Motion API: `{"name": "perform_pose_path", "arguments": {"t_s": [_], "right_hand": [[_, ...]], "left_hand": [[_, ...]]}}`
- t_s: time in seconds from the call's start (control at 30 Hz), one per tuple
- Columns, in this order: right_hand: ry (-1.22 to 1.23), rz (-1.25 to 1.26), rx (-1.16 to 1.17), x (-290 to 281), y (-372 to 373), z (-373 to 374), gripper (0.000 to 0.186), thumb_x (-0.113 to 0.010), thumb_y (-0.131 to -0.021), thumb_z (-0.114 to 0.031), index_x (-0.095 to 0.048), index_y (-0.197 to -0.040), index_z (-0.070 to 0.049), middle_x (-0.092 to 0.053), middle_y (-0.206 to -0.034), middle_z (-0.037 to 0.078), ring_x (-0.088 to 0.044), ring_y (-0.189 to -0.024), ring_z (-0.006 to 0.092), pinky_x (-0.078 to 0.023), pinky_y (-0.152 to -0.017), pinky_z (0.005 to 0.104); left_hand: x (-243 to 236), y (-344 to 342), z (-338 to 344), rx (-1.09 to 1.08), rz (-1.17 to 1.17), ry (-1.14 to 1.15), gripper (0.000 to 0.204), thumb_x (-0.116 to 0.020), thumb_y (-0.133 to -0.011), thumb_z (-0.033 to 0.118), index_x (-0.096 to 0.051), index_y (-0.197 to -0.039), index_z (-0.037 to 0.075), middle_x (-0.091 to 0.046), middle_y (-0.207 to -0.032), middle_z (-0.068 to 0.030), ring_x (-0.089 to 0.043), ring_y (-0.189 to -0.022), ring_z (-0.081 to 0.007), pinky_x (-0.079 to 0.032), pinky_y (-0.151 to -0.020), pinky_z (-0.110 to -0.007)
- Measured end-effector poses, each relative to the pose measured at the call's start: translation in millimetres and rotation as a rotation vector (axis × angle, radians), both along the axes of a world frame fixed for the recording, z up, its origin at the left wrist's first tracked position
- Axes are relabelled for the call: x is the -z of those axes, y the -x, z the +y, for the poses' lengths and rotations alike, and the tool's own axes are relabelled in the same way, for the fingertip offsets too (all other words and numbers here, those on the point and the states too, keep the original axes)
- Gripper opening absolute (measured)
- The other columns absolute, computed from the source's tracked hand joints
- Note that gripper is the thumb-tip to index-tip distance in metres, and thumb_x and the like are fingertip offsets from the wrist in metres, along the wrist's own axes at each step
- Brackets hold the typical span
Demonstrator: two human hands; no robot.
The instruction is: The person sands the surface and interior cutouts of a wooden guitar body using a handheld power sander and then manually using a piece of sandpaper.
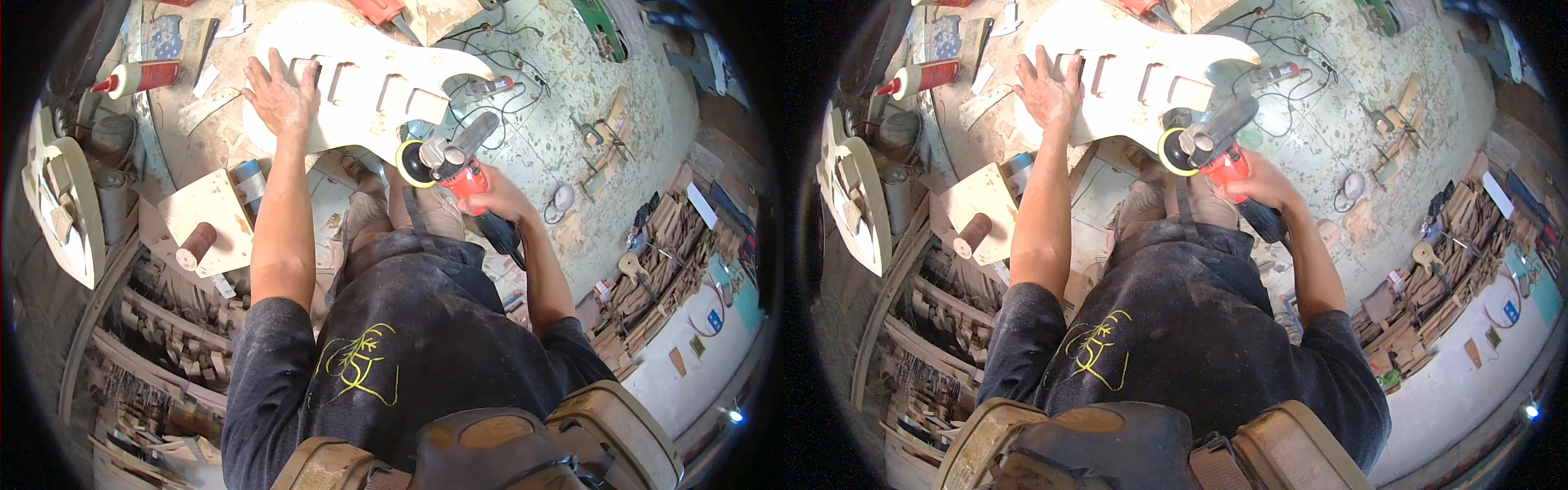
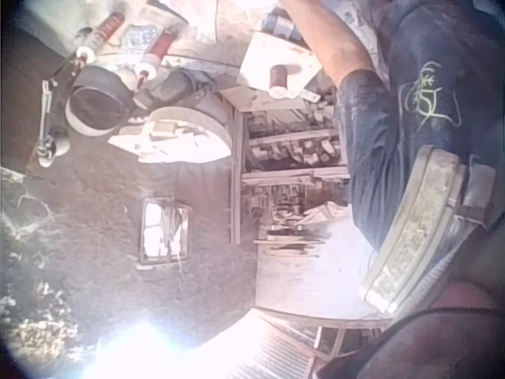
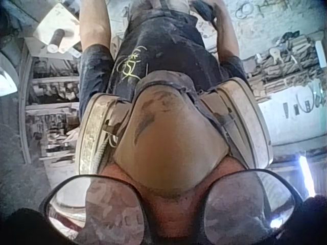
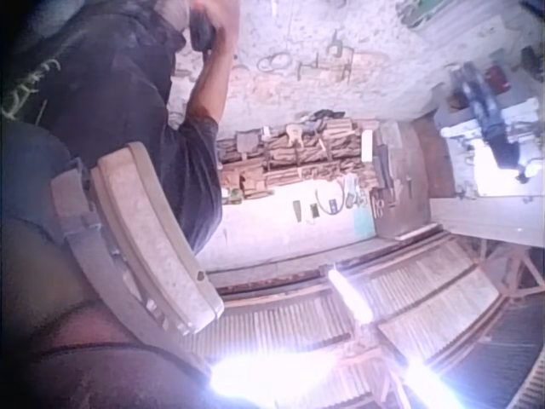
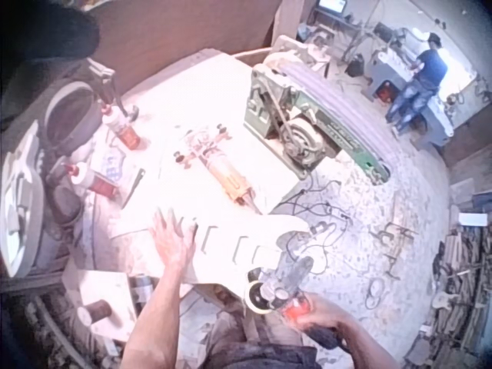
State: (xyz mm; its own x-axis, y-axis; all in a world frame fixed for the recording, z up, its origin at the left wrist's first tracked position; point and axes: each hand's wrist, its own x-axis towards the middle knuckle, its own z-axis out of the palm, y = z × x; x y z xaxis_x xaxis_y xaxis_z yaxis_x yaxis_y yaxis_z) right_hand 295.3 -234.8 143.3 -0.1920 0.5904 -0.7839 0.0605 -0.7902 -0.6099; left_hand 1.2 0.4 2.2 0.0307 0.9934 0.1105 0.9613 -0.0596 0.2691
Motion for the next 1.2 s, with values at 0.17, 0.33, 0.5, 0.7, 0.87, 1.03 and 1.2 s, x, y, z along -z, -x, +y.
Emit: {"name": "perform_pose_path", "arguments": {"t_s": [0.17,0.33,0.5,0.7,0.87,1.03,1.2], "right_hand": [[0.047,-0.066,0.068,-21.1,-9.6,-2.9,0.056,-0.073,-0.069,-0.012,-0.058,-0.123,-0.002,-0.064,-0.096,0.001,-0.061,-0.081,0.0086,-0.05,-0.075,0.0249],[0.014,0.01,0.062,-8.1,-17.4,4.5,0.059,-0.068,-0.071,-0.011,-0.056,-0.128,-0.002,-0.065,-0.101,0.003,-0.062,-0.087,0.0116,-0.053,-0.081,0.0286],[0.039,-0.022,0.008,-11.2,-2.0,18.7,0.059,-0.068,-0.071,-0.01,-0.057,-0.128,-0.003,-0.066,-0.104,0.003,-0.061,-0.09,0.011,-0.05,-0.084,0.0272],[-0.026,-0.046,0.003,-1.9,0.7,7.0,0.06,-0.073,-0.071,-0.011,-0.056,-0.128,-0.003,-0.063,-0.098,0.002,-0.06,-0.082,0.0111,-0.05,-0.076,0.0262],[0.025,-0.029,-0.041,-9.0,-3.7,6.4,0.064,-0.072,-0.071,-0.01,-0.056,-0.132,-0.005,-0.066,-0.112,0.003,-0.06,-0.097,0.0122,-0.047,-0.089,0.0277],[0.036,-0.039,-0.031,-3.8,-5.4,10.9,0.064,-0.07,-0.071,-0.01,-0.055,-0.133,-0.005,-0.066,-0.109,0.003,-0.06,-0.096,0.0124,-0.048,-0.088,0.0282],[0.041,-0.018,-0.002,-4.2,0.1,12.6,0.065,-0.07,-0.07,-0.012,-0.055,-0.133,-0.005,-0.066,-0.109,0.004,-0.06,-0.095,0.0123,-0.048,-0.088,0.0282]], "left_hand": [[0.3,3.0,0.1,0.003,0.0,-0.023,0.083,-0.061,-0.086,0.066,-0.044,-0.15,0.017,-0.033,-0.157,-0.0202,-0.026,-0.148,-0.0363,-0.019,-0.121,-0.053],[-1.2,-0.1,-0.1,0.004,0.005,-0.016,0.083,-0.06,-0.086,0.067,-0.044,-0.15,0.016,-0.033,-0.157,-0.0201,-0.026,-0.148,-0.036,-0.019,-0.121,-0.053],[2.4,2.5,-0.2,0.002,0.013,-0.007,0.083,-0.06,-0.086,0.067,-0.043,-0.15,0.017,-0.032,-0.158,-0.0195,-0.025,-0.149,-0.0355,-0.019,-0.121,-0.053],[2.4,1.7,0.5,0.004,-0.015,-0.009,0.084,-0.06,-0.086,0.067,-0.042,-0.151,0.018,-0.031,-0.158,-0.019,-0.025,-0.149,-0.0347,-0.017,-0.122,-0.052],[3.3,3.9,-0.3,-0.002,-0.02,-0.019,0.084,-0.06,-0.085,0.067,-0.043,-0.151,0.018,-0.031,-0.158,-0.0191,-0.024,-0.149,-0.0348,-0.017,-0.122,-0.052],[0.6,1.3,0.4,-0.001,-0.024,-0.004,0.084,-0.061,-0.085,0.067,-0.043,-0.151,0.018,-0.031,-0.158,-0.0192,-0.024,-0.149,-0.0351,-0.017,-0.122,-0.052],[1.4,1.4,0.0,0.005,-0.029,-0.006,0.083,-0.061,-0.086,0.066,-0.043,-0.151,0.018,-0.031,-0.159,-0.0189,-0.024,-0.149,-0.0347,-0.017,-0.122,-0.052]]}}
